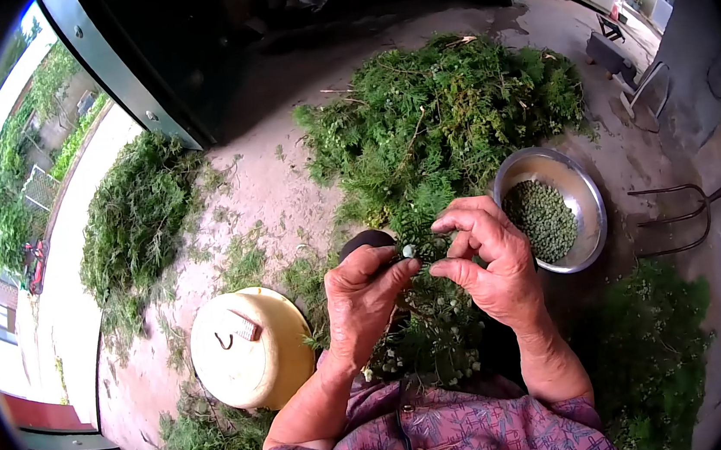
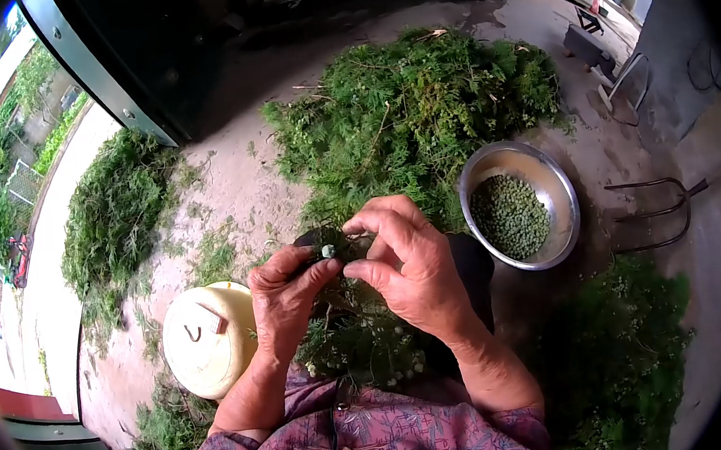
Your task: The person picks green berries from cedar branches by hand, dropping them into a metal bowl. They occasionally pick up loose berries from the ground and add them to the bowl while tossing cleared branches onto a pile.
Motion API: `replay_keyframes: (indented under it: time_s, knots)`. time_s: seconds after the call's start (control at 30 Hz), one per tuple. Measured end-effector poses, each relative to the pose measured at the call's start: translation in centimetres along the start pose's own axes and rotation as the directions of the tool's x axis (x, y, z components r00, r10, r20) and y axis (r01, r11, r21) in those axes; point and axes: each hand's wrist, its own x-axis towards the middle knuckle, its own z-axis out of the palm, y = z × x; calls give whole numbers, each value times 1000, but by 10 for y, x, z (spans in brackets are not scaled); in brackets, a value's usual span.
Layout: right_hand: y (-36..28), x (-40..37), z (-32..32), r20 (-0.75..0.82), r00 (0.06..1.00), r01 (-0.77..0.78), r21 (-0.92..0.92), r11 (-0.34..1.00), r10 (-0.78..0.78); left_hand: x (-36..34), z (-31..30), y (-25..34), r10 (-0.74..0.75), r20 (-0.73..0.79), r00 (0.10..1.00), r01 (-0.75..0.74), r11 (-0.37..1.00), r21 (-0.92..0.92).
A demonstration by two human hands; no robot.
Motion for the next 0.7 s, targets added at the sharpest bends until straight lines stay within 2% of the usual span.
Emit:
replay_keyframes:
  time_s: [0.1, 0.17, 0.23, 0.33, 0.37, 0.4, 0.43, 0.47, 0.5, 0.57, 0.6, 0.63, 0.7]
  knots:
    - [8, -7, 14, 22, 998, 54, -58, 997, -53, -7, -9, 3, -117, -8, 993, 115, 987, -112]
    - [8, -8, 26, 49, 998, -48, -45, 998, 50, -8, -12, -5, -72, -12, 997, 70, 991, -111]
    - [12, -6, 35, 75, 997, 8, -112, 994, 0, -11, -14, -14, -52, -9, 999, 50, 984, -171]
    - [25, -7, 46, 9, 997, 75, -130, 989, -74, -9, -18, -17, 8, -4, 1000, -8, 999, 48]
    - [28, -6, 49, -6, 995, 101, -133, 986, -103, -9, -18, -13, -55, -9, 998, 55, 998, -26]
    - [23, -6, 48, 12, 992, -129, 52, 990, 129, -8, -16, -5, -117, -8, 993, 116, 988, -98]
    - [19, -6, 46, 71, 935, -354, 227, 907, 347, -8, -16, -2, -179, -3, 984, 176, 970, -169]
    - [23, -5, 44, 88, 871, -441, 576, 689, 484, -5, -23, -11, -204, -2, 979, 199, 953, -228]
    - [27, -3, 35, 84, 853, -430, 674, 601, 515, -2, -26, -1, -198, 19, 980, 198, 960, -197]
    - [35, 3, 27, 26, 884, -284, 824, 491, 467, 2, -36, -19, -169, -1, 986, 165, 966, -201]
    - [44, 2, 19, 82, 876, -300, 863, 406, 475, 3, -38, -21, -201, -22, 979, 191, 954, -231]
    - [43, 1, 17, 81, 849, -307, 880, 362, 523, 4, -38, -19, -233, -39, 972, 215, 940, -263]
    - [52, -5, 18, 99, 856, -322, 870, 374, 507, 8, -39, -17, -243, -39, 969, 224, 937, -267]
